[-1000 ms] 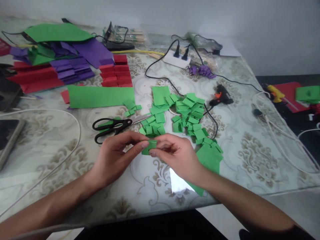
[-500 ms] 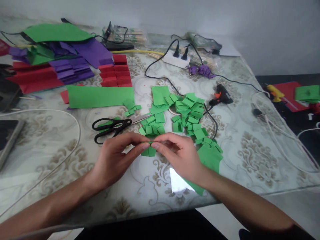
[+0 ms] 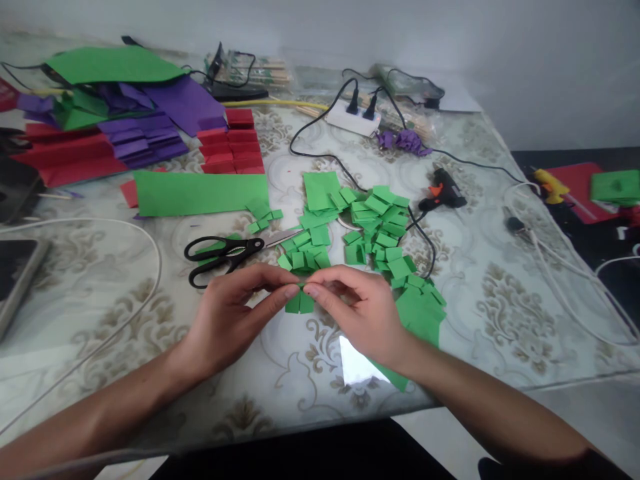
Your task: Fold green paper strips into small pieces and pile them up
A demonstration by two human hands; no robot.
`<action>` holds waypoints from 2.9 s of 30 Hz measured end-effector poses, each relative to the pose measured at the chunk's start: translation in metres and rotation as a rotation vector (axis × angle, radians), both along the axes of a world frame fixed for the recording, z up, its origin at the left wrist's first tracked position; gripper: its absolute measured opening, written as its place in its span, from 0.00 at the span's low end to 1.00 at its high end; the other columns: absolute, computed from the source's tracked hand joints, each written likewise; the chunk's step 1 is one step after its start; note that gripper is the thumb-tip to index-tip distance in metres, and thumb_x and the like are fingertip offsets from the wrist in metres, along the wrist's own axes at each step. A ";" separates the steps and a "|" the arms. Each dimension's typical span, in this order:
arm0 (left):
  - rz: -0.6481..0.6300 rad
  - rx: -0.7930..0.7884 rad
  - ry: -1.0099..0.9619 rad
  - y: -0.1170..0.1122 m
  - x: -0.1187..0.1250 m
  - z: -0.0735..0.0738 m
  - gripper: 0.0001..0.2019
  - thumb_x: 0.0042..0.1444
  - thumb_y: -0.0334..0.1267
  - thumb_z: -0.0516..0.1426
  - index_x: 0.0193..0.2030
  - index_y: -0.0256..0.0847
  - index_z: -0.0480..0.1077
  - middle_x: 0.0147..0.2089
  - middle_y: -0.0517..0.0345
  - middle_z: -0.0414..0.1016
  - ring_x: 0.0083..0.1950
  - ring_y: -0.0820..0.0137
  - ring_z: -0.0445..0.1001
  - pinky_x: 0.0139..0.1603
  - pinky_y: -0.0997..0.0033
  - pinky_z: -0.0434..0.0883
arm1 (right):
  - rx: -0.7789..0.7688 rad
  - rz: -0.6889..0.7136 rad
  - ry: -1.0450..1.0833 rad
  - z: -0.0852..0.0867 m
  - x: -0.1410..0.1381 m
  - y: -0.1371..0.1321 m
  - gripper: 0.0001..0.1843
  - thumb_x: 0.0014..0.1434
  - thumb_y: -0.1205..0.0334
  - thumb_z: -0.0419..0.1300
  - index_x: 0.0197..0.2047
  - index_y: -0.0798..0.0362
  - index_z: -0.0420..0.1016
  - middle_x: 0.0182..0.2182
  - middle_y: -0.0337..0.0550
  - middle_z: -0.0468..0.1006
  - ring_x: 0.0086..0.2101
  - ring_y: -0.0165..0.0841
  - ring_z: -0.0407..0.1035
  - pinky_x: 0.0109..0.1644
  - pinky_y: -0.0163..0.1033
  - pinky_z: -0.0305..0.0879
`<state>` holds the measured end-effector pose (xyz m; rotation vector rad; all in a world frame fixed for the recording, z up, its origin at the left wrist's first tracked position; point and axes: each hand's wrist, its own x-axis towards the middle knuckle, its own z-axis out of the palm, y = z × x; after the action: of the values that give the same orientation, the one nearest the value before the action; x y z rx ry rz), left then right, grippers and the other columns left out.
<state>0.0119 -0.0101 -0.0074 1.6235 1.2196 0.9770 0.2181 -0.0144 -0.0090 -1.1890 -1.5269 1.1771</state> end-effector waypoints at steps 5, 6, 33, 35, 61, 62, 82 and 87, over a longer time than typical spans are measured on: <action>-0.019 0.001 0.009 0.000 0.000 -0.002 0.03 0.64 0.39 0.66 0.41 0.45 0.82 0.39 0.59 0.87 0.40 0.67 0.84 0.44 0.71 0.79 | -0.025 0.035 0.031 -0.002 0.000 0.000 0.03 0.66 0.61 0.67 0.40 0.50 0.81 0.31 0.38 0.84 0.31 0.31 0.78 0.35 0.34 0.76; -0.020 0.001 0.021 0.000 0.000 -0.001 0.03 0.64 0.39 0.66 0.41 0.45 0.82 0.39 0.59 0.87 0.40 0.67 0.84 0.44 0.71 0.79 | -0.027 0.037 0.031 -0.002 0.000 0.000 0.03 0.66 0.61 0.67 0.40 0.50 0.81 0.31 0.38 0.83 0.31 0.31 0.78 0.36 0.35 0.76; -0.052 -0.017 0.021 0.001 0.000 -0.002 0.03 0.65 0.37 0.63 0.40 0.42 0.79 0.38 0.58 0.83 0.38 0.69 0.80 0.41 0.72 0.76 | -0.011 0.027 0.039 -0.004 -0.001 -0.001 0.02 0.65 0.63 0.68 0.39 0.51 0.82 0.31 0.39 0.84 0.31 0.30 0.78 0.35 0.34 0.76; -0.069 -0.018 0.037 0.001 0.000 -0.001 0.04 0.66 0.37 0.63 0.41 0.42 0.79 0.38 0.57 0.83 0.39 0.69 0.80 0.41 0.71 0.76 | 0.015 0.028 0.017 -0.004 -0.001 -0.001 0.02 0.65 0.63 0.68 0.39 0.51 0.82 0.32 0.39 0.84 0.32 0.30 0.78 0.36 0.33 0.75; -0.056 0.035 0.018 0.000 -0.002 -0.003 0.03 0.65 0.36 0.63 0.40 0.42 0.79 0.37 0.60 0.82 0.38 0.71 0.79 0.40 0.75 0.75 | -0.086 0.045 0.128 -0.001 -0.002 0.000 0.04 0.65 0.63 0.67 0.38 0.53 0.80 0.28 0.37 0.80 0.28 0.27 0.73 0.32 0.31 0.70; -0.054 0.030 0.009 0.000 -0.003 -0.003 0.03 0.65 0.36 0.63 0.40 0.43 0.79 0.37 0.60 0.82 0.38 0.71 0.79 0.40 0.75 0.75 | -0.081 0.039 0.125 -0.001 -0.002 0.001 0.04 0.65 0.63 0.67 0.38 0.53 0.80 0.28 0.37 0.80 0.28 0.27 0.73 0.32 0.31 0.70; -0.049 0.048 0.009 0.000 -0.004 -0.003 0.02 0.66 0.35 0.63 0.41 0.43 0.79 0.37 0.60 0.83 0.38 0.70 0.81 0.41 0.73 0.76 | -0.051 0.010 0.141 -0.002 -0.003 0.000 0.01 0.63 0.64 0.68 0.38 0.52 0.80 0.30 0.37 0.82 0.30 0.28 0.76 0.34 0.32 0.73; -0.132 0.068 0.024 -0.002 -0.003 -0.003 0.03 0.68 0.35 0.62 0.43 0.43 0.79 0.39 0.59 0.84 0.39 0.70 0.81 0.43 0.73 0.76 | -0.007 0.029 0.086 -0.002 -0.003 -0.001 0.02 0.63 0.63 0.69 0.38 0.51 0.81 0.31 0.39 0.84 0.31 0.30 0.78 0.35 0.34 0.74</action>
<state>0.0090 -0.0118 -0.0109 1.7509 1.0902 0.9266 0.2151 -0.0150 -0.0112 -1.1102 -1.4814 1.2375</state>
